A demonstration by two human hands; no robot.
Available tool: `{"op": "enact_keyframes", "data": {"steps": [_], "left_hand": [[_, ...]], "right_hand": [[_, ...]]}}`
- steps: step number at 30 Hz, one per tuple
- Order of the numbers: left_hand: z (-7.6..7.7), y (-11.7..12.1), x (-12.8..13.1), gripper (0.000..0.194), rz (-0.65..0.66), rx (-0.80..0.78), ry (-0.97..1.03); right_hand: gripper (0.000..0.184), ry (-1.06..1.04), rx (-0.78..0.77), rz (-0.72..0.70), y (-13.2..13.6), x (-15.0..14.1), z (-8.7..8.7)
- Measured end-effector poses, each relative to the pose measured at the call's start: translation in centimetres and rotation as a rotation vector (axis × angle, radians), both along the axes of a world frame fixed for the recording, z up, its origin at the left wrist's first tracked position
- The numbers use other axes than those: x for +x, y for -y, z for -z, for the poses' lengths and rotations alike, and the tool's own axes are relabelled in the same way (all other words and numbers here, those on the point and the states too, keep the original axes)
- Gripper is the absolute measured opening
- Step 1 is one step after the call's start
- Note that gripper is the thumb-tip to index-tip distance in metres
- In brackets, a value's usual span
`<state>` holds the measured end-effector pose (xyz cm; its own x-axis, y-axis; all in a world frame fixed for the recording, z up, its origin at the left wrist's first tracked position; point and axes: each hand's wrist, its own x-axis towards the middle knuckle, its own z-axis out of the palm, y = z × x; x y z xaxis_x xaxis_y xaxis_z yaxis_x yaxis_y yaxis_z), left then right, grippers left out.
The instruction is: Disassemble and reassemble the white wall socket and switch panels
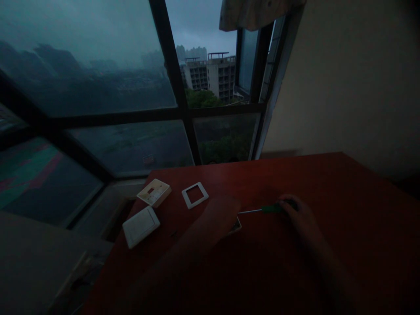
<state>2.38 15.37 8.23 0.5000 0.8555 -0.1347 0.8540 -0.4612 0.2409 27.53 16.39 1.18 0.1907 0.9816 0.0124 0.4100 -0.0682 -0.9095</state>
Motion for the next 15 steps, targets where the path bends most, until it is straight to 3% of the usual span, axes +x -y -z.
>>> {"op": "enact_keyframes", "data": {"steps": [7,12,15], "left_hand": [[0.22,-0.44,0.29,0.03,0.007,-0.03,-0.101],[-0.09,-0.53,0.23,0.014,-0.04,0.028,-0.18],[-0.16,-0.4,0.24,0.021,-0.064,0.071,-0.207]], "right_hand": [[0.026,0.012,-0.005,0.01,-0.05,0.12,0.13],[0.027,0.014,-0.007,0.014,0.02,0.05,0.05],[0.026,0.017,0.002,0.012,-0.03,-0.04,-0.04]]}}
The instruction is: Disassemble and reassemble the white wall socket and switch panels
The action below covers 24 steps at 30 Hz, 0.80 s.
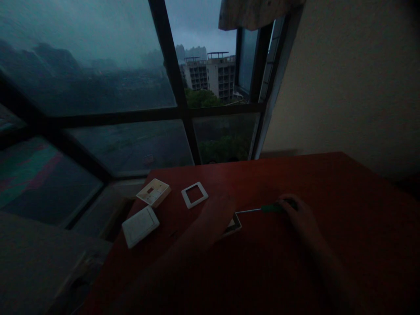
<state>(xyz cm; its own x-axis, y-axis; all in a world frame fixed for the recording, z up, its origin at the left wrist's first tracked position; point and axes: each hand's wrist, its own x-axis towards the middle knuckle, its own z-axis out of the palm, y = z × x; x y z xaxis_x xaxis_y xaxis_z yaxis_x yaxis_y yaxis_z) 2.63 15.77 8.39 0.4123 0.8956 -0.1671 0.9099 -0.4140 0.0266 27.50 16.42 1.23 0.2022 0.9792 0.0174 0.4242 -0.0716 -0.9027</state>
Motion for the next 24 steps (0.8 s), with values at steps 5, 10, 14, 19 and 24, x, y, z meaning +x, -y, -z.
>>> {"op": "enact_keyframes", "data": {"steps": [5,10,14,19,24], "left_hand": [[0.5,0.5,-0.2,0.021,0.022,0.038,0.003],[0.9,1.2,-0.9,0.018,0.067,0.071,0.034],[0.9,1.7,-1.5,0.013,0.132,0.078,0.056],[1.1,2.5,-2.1,0.014,0.136,0.071,0.109],[0.7,3.6,-2.7,0.01,0.049,0.006,0.146]], "right_hand": [[0.027,0.005,0.0,-0.001,-0.1,0.0,0.0],[0.026,-0.001,-0.006,-0.011,0.0,0.1,0.2],[0.026,-0.006,-0.012,-0.002,0.1,-0.1,-0.1],[0.025,0.0,-0.001,0.004,0.2,-0.2,-0.5],[0.025,-0.004,0.008,0.006,0.1,0.0,-0.2]]}}
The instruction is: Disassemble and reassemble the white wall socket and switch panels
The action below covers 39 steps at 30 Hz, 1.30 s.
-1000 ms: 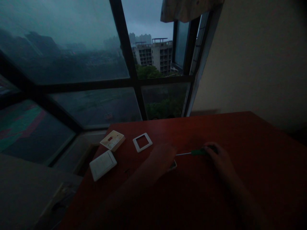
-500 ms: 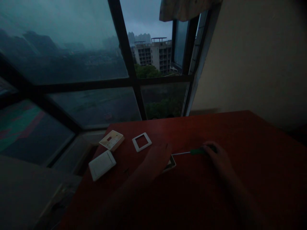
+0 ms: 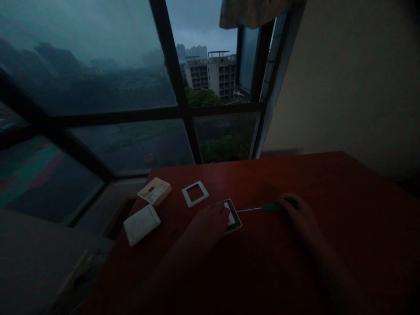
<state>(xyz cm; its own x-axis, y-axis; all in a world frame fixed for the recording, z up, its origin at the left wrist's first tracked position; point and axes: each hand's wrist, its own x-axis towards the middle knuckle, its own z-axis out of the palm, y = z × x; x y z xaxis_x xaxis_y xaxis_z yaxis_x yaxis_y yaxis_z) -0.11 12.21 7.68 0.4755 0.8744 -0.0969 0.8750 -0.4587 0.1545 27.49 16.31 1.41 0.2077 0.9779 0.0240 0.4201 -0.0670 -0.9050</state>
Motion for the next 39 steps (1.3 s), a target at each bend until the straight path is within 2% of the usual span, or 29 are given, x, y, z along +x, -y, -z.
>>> {"op": "enact_keyframes", "data": {"steps": [3,6,10,13,16,22,30,33,36,39], "left_hand": [[0.0,1.1,-1.6,0.008,-0.07,-0.018,0.085],[0.9,2.5,-4.9,0.013,-0.289,0.02,0.184],[2.6,4.9,-9.8,0.016,-0.59,0.087,0.16],[3.5,6.4,-11.5,0.018,-0.69,0.102,0.136],[3.4,7.0,-11.1,0.016,-0.708,0.079,0.094],[3.0,6.6,-9.9,0.016,-0.731,0.045,0.035],[3.6,6.9,-10.9,0.021,-0.744,0.213,0.15],[3.3,6.5,-10.0,0.022,-0.676,0.193,0.253],[3.1,5.7,-8.0,0.029,-0.558,0.163,0.361],[3.3,4.7,-5.5,0.071,-0.412,0.099,0.421]], "right_hand": [[0.025,0.002,-0.002,-0.004,0.0,0.1,0.2],[0.026,0.006,-0.005,-0.004,0.0,0.2,0.2],[0.027,0.003,-0.013,-0.002,0.0,0.2,0.1],[0.028,0.001,-0.014,-0.004,0.1,0.2,0.1],[0.029,-0.004,-0.014,0.001,0.0,0.3,0.3],[0.027,-0.005,-0.029,0.014,-0.1,0.6,0.7],[0.027,0.008,-0.007,0.03,0.0,0.7,0.0],[0.03,0.004,0.027,0.079,0.2,0.8,-1.3],[0.031,-0.05,0.089,0.082,0.5,0.4,-3.7],[0.027,0.05,0.169,-0.011,0.9,-1.1,-6.8]]}}
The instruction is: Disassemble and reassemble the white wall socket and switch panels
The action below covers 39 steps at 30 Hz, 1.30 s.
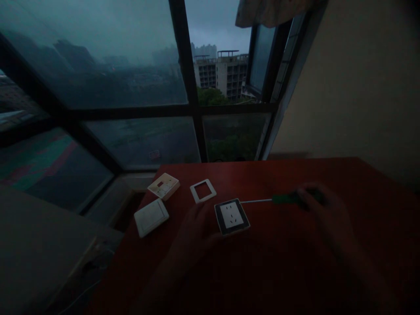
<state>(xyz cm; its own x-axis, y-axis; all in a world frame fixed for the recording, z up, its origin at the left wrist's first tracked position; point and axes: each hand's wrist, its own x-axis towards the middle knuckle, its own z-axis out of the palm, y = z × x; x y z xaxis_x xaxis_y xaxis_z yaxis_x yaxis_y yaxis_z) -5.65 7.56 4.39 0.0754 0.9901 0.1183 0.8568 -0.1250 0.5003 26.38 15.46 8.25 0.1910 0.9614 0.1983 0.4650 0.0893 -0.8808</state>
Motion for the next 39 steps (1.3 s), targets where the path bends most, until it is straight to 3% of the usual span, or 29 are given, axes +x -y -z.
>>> {"op": "enact_keyframes", "data": {"steps": [3,8,15,30,39], "left_hand": [[0.7,-1.1,1.8,0.09,0.111,-0.043,0.014],[2.5,-2.1,2.9,0.087,0.15,-0.074,0.125],[3.6,-2.2,3.2,0.086,0.172,-0.008,0.264],[4.7,-2.3,3.1,0.09,0.181,0.041,0.302],[4.4,-2.4,3.2,0.088,0.182,0.027,0.303]], "right_hand": [[0.022,0.184,0.086,-0.109,0.4,-2.0,-2.9],[0.014,0.394,0.185,-0.344,0.4,-4.9,-5.6],[0.008,0.488,0.239,-0.466,-0.2,-6.5,-6.1],[0.004,0.598,0.297,-0.599,0.2,-8.5,-8.0],[0.003,0.599,0.286,-0.607,0.3,-9.0,-8.5]]}}
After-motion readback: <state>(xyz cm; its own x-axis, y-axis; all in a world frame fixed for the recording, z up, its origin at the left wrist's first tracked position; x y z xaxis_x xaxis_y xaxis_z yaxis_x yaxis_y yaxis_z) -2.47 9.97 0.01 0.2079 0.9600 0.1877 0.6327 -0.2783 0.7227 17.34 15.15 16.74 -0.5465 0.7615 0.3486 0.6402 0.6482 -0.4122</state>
